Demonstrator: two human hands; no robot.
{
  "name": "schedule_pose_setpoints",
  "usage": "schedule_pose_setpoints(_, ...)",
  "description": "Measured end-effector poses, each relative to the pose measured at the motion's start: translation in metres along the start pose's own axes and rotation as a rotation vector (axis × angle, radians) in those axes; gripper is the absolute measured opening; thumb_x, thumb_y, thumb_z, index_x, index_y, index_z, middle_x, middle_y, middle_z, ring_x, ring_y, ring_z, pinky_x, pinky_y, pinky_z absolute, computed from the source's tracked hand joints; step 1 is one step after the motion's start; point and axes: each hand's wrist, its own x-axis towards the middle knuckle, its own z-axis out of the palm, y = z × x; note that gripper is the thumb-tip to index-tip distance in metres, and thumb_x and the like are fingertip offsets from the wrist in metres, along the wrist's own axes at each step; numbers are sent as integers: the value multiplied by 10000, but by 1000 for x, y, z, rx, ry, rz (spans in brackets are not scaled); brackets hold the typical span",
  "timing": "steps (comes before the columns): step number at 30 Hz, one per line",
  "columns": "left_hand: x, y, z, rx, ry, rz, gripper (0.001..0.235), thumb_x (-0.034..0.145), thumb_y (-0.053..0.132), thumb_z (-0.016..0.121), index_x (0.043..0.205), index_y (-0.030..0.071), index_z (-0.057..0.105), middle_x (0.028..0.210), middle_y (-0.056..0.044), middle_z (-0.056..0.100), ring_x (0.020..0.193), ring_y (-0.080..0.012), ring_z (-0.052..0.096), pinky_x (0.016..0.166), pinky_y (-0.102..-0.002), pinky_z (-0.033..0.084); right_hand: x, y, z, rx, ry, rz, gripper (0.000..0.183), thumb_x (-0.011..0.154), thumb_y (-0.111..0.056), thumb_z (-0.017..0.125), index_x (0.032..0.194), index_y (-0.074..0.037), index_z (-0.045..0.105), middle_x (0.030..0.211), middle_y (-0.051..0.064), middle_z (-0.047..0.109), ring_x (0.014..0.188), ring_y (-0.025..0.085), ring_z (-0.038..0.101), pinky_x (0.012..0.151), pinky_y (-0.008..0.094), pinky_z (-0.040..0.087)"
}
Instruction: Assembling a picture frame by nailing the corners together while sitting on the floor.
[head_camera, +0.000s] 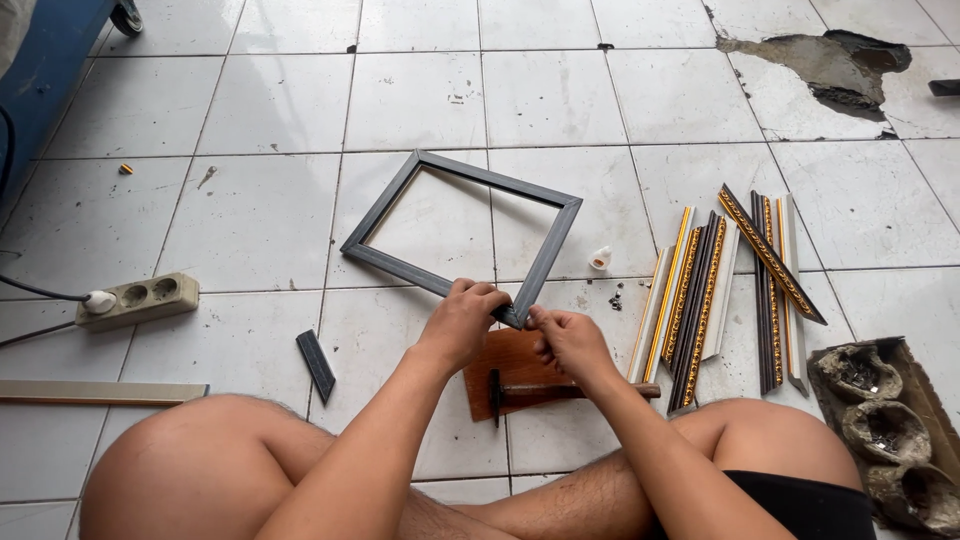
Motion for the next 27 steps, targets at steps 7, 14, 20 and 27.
schedule_pose_setpoints(7, 3, -16, 32, 47, 32, 7, 319, 797, 45, 563, 1069, 208, 605, 1024, -7, 606, 1072, -225, 487, 742, -340, 519, -18, -41, -77, -305, 307, -56, 308, 905, -313, 505, 1008, -57, 640, 686, 118, 645, 561, 174, 591, 396, 218, 410)
schedule_pose_setpoints(14, 1, -20, 33, 67, 29, 1, 326, 815, 33, 519, 1098, 181, 581, 1096, -31, 574, 1155, -261, 438, 821, -357, 489, -7, -14, -124, -572, 406, 25, 271, 842, -214, 553, 1061, -81, 642, 765, 61, 677, 719, 227, 593, 590, 336, 423)
schedule_pose_setpoints(20, -3, -6, 17, 28, -86, -28, 435, 827, 4, 452, 1238, 147, 473, 1282, -96, 447, 1274, -332, 295, 962, -393, 400, 14, -6, -103, -749, 372, 5, 290, 822, -182, 557, 1098, -132, 629, 942, 55, 665, 949, 286, 584, 758, 423, 437)
schedule_pose_setpoints(27, -4, 2, 4, 93, -115, -28, 482, 805, 59, 496, 1276, 143, 442, 1327, -115, 402, 1296, -355, 248, 1001, -422, 336, 26, -1, -72, -1121, 407, -116, 188, 805, -251, 604, 976, -291, 670, 920, -2, 658, 946, 238, 581, 762, 421, 438)
